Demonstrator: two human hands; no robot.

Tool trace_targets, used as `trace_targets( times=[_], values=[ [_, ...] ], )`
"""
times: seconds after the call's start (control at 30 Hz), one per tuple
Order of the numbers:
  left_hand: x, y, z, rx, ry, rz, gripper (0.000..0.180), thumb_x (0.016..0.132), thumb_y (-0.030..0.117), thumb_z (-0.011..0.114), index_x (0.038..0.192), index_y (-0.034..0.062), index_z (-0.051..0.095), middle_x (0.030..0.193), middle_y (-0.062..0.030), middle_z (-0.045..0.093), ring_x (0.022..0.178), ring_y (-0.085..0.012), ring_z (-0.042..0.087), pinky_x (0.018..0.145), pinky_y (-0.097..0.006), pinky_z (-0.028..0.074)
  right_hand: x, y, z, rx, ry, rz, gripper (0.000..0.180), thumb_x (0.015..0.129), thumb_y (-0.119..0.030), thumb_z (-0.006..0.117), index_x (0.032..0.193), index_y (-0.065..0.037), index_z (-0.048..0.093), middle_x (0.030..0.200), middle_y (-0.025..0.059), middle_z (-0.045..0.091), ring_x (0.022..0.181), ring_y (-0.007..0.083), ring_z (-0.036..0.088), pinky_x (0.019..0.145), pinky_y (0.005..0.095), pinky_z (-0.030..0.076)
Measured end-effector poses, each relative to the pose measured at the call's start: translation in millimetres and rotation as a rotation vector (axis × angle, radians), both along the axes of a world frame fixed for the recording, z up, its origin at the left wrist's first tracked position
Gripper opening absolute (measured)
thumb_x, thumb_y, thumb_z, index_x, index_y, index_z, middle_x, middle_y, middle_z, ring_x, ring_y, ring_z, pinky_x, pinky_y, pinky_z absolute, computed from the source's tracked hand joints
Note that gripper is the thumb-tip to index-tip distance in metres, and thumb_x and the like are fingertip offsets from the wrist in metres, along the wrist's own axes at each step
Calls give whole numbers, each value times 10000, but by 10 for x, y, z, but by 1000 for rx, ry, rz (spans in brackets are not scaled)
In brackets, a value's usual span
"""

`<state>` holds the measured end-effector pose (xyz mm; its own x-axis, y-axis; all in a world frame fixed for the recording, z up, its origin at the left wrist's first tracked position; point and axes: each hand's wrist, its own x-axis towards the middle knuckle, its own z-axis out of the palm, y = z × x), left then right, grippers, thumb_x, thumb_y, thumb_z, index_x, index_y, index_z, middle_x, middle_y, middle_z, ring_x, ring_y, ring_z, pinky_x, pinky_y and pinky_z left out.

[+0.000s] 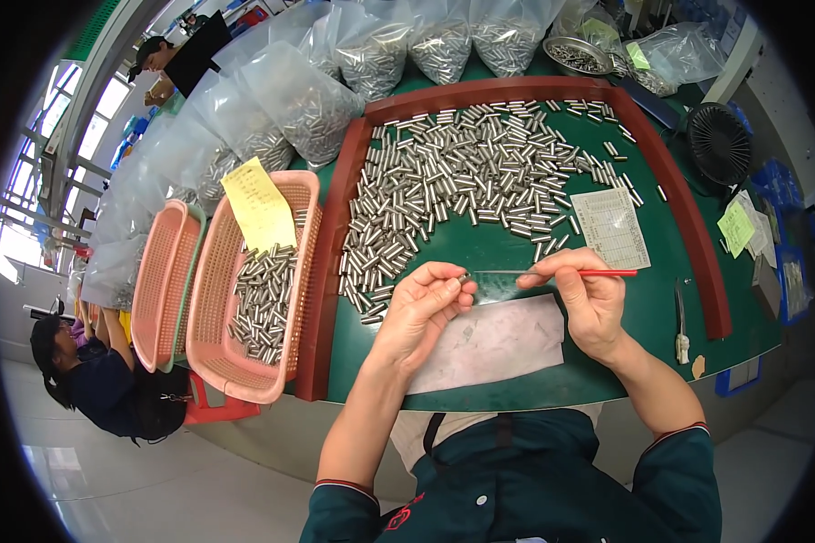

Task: Inspecting small metal tubes using a thin metal probe tool at a factory workstation.

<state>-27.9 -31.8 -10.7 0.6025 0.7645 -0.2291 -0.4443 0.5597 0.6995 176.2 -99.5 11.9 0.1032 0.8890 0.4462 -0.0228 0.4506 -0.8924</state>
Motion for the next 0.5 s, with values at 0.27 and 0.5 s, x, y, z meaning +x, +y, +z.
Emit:
trace_targets(
  times=[0.27,0.5],
  values=[
    [21,-21,27,60,60,16,135,845,34,597,973,3,573,884,-105,632,793,-142,611,756,-265,498,2,-1,2,5,-88,4,173,929,-90,477,927,44,586,842,117,632,776,168,636,677,265,513],
    [30,-53,30,148,121,59,135,840,21,597,972,-3,577,872,-109,639,783,-137,618,760,-262,496,-22,2,23,-27,-103,-50,175,927,-92,481,912,45,589,818,112,634,737,169,626,675,263,503]
  ],
)
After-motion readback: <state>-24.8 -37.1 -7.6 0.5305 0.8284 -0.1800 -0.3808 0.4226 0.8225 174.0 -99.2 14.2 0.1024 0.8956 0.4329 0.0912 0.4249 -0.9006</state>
